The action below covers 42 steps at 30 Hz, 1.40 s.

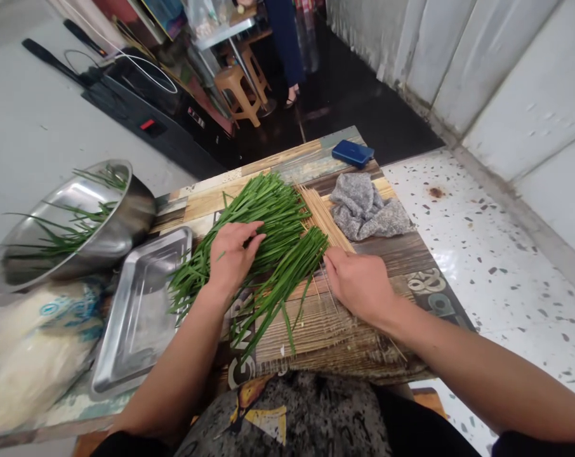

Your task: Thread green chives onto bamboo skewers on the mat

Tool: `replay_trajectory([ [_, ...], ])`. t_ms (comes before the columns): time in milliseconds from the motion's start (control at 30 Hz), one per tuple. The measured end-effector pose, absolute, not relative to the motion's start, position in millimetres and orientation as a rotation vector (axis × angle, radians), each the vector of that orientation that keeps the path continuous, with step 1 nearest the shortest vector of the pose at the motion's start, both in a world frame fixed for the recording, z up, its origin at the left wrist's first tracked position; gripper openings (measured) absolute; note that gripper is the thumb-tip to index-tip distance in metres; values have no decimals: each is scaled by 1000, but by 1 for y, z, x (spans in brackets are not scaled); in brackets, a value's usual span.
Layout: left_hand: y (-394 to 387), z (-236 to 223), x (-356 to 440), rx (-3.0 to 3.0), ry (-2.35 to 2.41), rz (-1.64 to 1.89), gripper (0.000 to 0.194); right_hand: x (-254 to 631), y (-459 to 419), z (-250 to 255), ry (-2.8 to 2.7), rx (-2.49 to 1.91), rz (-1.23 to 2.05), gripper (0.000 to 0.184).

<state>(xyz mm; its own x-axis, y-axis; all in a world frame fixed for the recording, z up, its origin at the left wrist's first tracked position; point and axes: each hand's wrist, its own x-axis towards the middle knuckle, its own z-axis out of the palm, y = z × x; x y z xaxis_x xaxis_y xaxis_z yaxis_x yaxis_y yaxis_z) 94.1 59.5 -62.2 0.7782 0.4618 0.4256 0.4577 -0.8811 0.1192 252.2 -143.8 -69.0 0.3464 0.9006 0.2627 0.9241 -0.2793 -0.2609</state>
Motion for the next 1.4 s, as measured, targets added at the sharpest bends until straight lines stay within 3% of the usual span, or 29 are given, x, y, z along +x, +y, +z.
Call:
replay_trajectory([
  [367, 60, -60, 97, 2972, 727, 673, 12, 251, -144, -69, -1599, -2235, -59, 35],
  [1100, 45, -64, 104, 2999, 903, 813, 17, 250, -145, -70, -1599, -2196, -103, 35],
  [1400, 36, -56, 102, 3033, 1148, 673, 12, 249, -145, -70, -1603, -2170, -154, 33],
])
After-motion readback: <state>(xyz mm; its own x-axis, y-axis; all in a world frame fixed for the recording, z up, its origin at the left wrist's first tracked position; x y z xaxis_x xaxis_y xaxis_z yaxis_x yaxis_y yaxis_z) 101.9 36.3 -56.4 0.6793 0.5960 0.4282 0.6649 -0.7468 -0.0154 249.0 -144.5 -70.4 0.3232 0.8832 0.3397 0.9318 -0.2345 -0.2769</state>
